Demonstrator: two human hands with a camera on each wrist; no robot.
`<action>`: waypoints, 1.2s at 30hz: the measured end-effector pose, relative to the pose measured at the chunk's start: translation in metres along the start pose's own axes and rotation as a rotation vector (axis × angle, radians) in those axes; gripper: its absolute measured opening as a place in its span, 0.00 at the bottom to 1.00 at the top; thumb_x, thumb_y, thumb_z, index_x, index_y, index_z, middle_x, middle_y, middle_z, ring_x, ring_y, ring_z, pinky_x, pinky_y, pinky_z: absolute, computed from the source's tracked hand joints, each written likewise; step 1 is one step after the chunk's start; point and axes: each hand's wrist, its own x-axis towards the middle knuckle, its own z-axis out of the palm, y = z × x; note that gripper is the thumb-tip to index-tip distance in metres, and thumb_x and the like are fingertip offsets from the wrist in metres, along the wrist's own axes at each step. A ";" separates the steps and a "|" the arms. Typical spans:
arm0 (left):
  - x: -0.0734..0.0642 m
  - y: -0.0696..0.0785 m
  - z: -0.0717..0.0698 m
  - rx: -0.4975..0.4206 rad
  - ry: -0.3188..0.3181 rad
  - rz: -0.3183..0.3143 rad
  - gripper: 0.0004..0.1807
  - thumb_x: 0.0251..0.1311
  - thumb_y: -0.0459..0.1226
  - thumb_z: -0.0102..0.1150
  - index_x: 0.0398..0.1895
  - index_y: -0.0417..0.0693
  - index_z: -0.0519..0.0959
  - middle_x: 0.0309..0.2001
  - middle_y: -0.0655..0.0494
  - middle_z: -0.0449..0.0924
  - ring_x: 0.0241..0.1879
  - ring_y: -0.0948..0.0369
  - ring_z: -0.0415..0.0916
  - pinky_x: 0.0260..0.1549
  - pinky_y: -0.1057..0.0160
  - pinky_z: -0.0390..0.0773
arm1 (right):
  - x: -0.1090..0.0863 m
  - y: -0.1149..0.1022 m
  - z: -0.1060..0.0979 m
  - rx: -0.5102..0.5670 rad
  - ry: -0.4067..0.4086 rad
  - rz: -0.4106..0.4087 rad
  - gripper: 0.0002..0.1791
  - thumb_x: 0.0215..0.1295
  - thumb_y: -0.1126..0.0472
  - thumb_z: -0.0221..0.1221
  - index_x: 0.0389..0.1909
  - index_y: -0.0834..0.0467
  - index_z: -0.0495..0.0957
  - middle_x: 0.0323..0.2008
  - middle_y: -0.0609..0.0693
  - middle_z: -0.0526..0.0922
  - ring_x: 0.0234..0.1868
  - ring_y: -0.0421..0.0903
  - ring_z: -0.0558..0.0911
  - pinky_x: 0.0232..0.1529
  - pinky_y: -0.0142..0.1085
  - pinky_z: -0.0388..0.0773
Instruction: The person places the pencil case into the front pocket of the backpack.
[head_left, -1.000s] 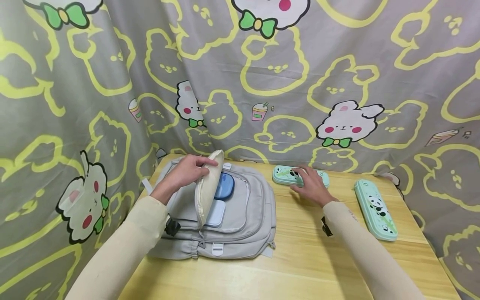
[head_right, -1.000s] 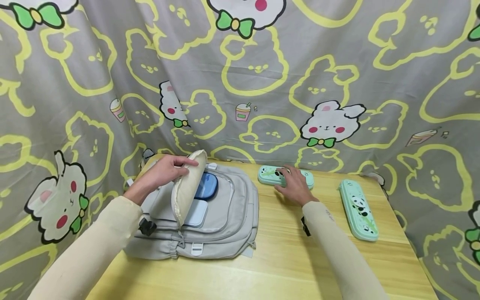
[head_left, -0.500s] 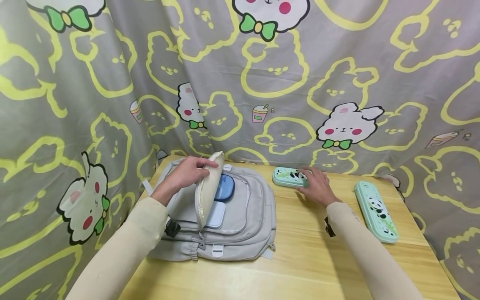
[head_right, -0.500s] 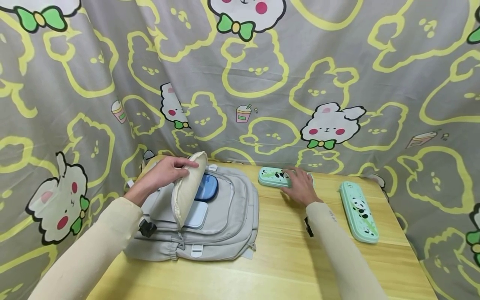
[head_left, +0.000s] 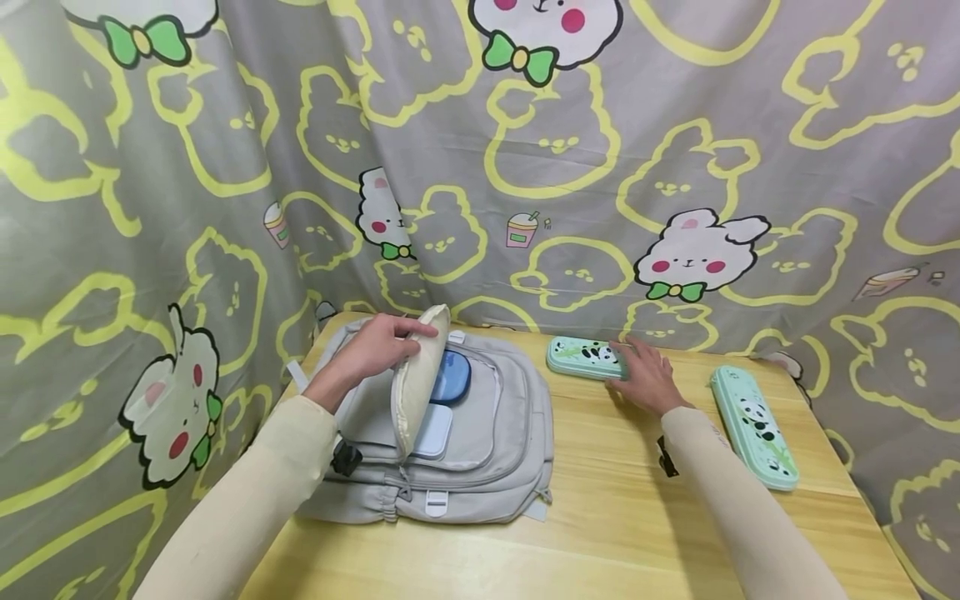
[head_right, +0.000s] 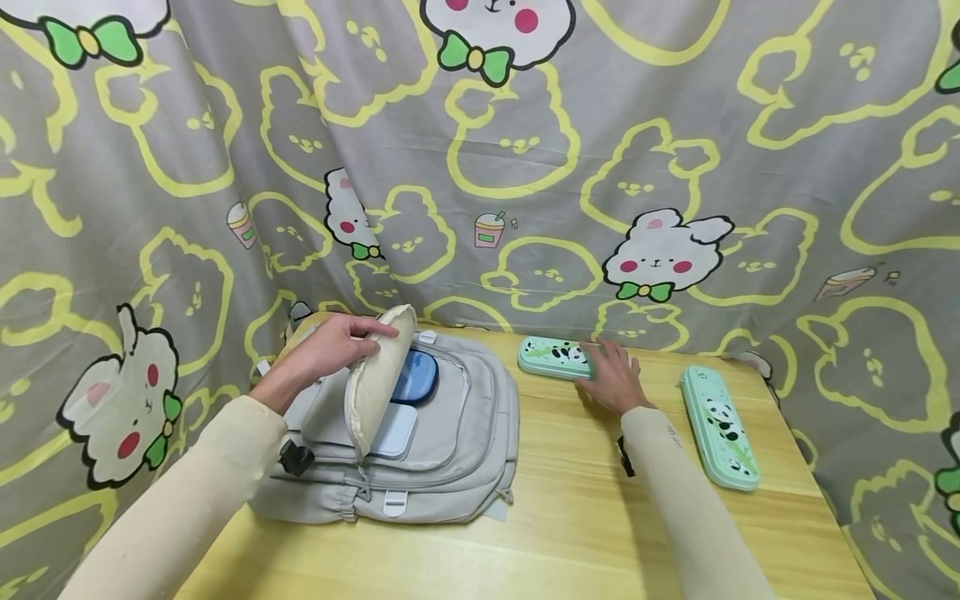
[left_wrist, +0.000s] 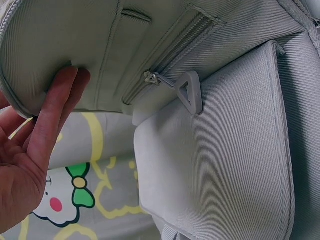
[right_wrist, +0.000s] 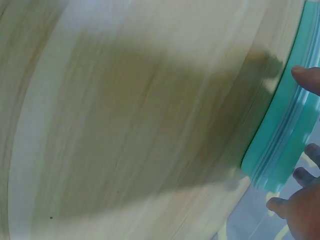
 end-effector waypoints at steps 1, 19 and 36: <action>0.000 0.000 0.000 0.000 0.000 0.002 0.23 0.72 0.31 0.56 0.65 0.52 0.88 0.46 0.47 0.81 0.19 0.62 0.56 0.24 0.63 0.62 | 0.000 0.001 0.000 0.002 0.005 -0.001 0.44 0.70 0.55 0.71 0.82 0.60 0.64 0.83 0.71 0.55 0.82 0.77 0.53 0.75 0.80 0.48; -0.001 -0.002 0.001 0.004 0.005 0.011 0.22 0.72 0.31 0.56 0.65 0.53 0.88 0.46 0.45 0.82 0.19 0.62 0.55 0.23 0.63 0.62 | -0.011 0.017 -0.002 0.004 0.001 -0.021 0.44 0.70 0.55 0.72 0.83 0.59 0.63 0.78 0.73 0.61 0.77 0.79 0.58 0.68 0.80 0.61; 0.000 -0.002 0.002 0.005 0.005 0.006 0.22 0.72 0.31 0.57 0.65 0.54 0.88 0.61 0.43 0.82 0.22 0.61 0.58 0.26 0.62 0.64 | -0.024 0.028 -0.005 0.047 -0.060 -0.015 0.47 0.71 0.49 0.72 0.85 0.55 0.62 0.75 0.75 0.64 0.74 0.78 0.64 0.72 0.76 0.63</action>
